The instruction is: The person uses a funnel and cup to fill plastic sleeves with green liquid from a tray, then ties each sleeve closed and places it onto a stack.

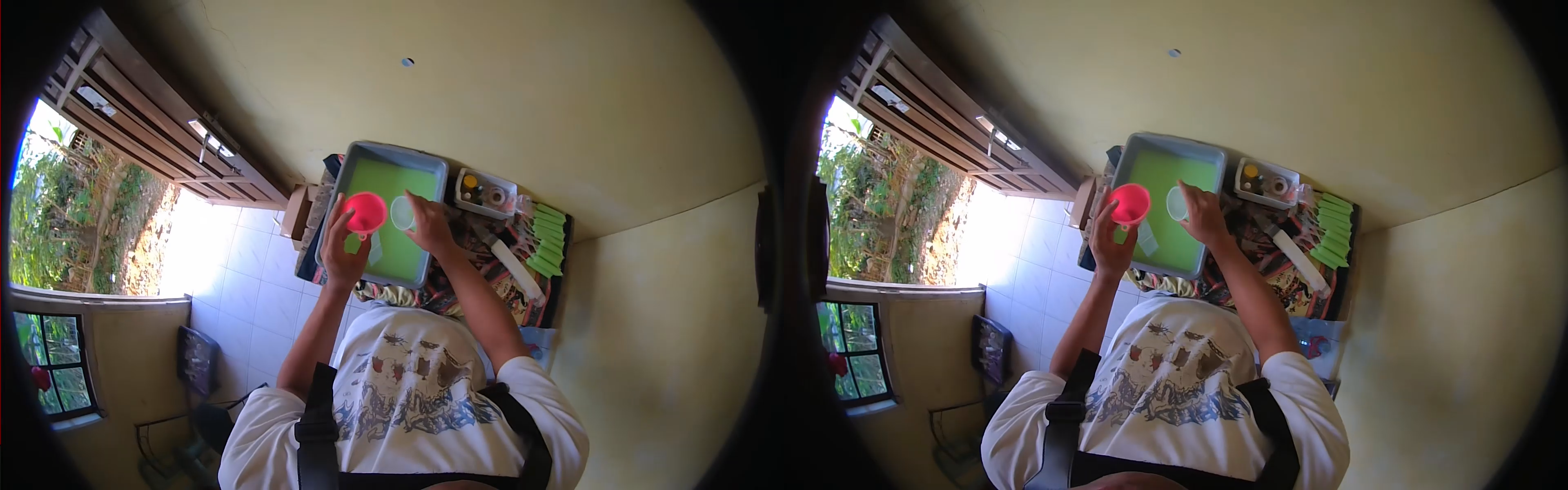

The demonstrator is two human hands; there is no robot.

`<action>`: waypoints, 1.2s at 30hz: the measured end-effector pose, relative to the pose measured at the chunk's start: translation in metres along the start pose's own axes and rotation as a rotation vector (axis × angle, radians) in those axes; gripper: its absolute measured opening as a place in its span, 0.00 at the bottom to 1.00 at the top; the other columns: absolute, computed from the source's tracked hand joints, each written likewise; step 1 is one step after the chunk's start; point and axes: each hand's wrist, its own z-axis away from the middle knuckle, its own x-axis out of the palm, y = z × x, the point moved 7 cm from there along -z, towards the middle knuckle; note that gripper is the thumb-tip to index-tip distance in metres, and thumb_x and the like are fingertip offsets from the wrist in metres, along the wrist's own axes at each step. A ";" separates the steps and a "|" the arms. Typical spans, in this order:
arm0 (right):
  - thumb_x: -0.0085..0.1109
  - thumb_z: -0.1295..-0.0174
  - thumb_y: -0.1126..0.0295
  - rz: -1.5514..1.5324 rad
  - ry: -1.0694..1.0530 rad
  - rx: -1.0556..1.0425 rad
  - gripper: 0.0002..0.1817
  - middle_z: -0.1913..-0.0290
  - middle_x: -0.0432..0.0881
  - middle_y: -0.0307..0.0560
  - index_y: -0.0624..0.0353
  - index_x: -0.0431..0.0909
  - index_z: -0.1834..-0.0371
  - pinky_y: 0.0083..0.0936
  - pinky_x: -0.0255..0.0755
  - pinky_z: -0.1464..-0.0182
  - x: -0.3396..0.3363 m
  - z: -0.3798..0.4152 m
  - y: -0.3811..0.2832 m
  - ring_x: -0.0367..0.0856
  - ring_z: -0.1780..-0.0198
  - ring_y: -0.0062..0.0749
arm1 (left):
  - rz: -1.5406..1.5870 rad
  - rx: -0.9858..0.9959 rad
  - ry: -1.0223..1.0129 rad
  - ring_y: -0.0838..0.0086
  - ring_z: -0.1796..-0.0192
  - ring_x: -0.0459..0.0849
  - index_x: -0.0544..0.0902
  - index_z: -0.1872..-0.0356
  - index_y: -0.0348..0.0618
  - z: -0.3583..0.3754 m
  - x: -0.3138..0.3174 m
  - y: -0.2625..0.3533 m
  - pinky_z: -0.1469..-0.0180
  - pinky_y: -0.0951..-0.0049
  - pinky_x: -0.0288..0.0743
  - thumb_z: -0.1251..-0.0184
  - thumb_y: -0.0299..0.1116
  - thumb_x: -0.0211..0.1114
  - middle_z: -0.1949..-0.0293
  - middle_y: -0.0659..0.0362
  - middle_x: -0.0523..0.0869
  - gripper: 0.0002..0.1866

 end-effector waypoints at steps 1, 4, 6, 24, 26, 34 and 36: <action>0.86 0.49 0.66 0.064 -0.044 -0.021 0.57 0.29 0.83 0.57 0.59 0.64 0.15 0.47 0.72 0.29 0.022 -0.005 0.003 0.83 0.30 0.49 | -0.023 0.000 -0.013 0.48 0.23 0.81 0.81 0.29 0.40 -0.004 -0.005 -0.004 0.39 0.64 0.92 0.43 0.10 0.75 0.19 0.40 0.74 0.37; 0.81 0.44 0.68 0.180 -0.192 0.000 0.53 0.26 0.82 0.51 0.55 0.64 0.13 0.51 0.64 0.22 0.073 -0.007 0.010 0.77 0.22 0.43 | -0.054 0.035 -0.024 0.49 0.23 0.81 0.81 0.29 0.40 -0.015 -0.018 -0.001 0.41 0.65 0.92 0.44 0.10 0.75 0.20 0.41 0.76 0.37; 0.76 0.40 0.71 0.210 -0.245 0.016 0.49 0.24 0.81 0.49 0.53 0.63 0.13 0.55 0.60 0.19 0.089 -0.004 0.013 0.75 0.20 0.42 | -0.033 0.027 -0.031 0.47 0.22 0.81 0.81 0.29 0.40 -0.017 -0.022 -0.006 0.40 0.64 0.92 0.44 0.09 0.75 0.20 0.40 0.75 0.37; 0.87 0.51 0.71 -0.312 -0.046 0.162 0.58 0.22 0.79 0.56 0.53 0.64 0.13 0.41 0.70 0.22 0.048 0.004 -0.017 0.76 0.20 0.43 | 0.013 -0.028 0.037 0.48 0.23 0.81 0.80 0.29 0.39 -0.014 -0.038 -0.025 0.36 0.63 0.91 0.42 0.10 0.76 0.19 0.40 0.74 0.37; 0.85 0.49 0.72 -0.141 -0.078 0.106 0.57 0.22 0.79 0.55 0.53 0.63 0.13 0.44 0.69 0.22 0.044 0.007 -0.017 0.76 0.20 0.43 | 0.029 -0.026 0.058 0.48 0.23 0.81 0.79 0.28 0.39 -0.011 -0.036 -0.026 0.35 0.62 0.91 0.41 0.10 0.76 0.19 0.39 0.74 0.37; 0.77 0.39 0.70 0.199 -0.300 0.017 0.52 0.21 0.78 0.51 0.48 0.60 0.11 0.57 0.59 0.17 0.096 0.024 0.007 0.71 0.16 0.43 | 0.038 -0.056 0.016 0.49 0.21 0.79 0.79 0.27 0.39 0.000 -0.027 -0.010 0.34 0.60 0.90 0.41 0.09 0.74 0.17 0.41 0.71 0.37; 0.75 0.37 0.71 0.243 -0.319 -0.015 0.50 0.20 0.78 0.51 0.48 0.59 0.10 0.57 0.58 0.17 0.107 0.026 0.008 0.70 0.16 0.44 | 0.034 -0.051 0.018 0.50 0.21 0.79 0.79 0.27 0.39 0.000 -0.028 -0.006 0.34 0.61 0.91 0.41 0.08 0.74 0.17 0.41 0.71 0.37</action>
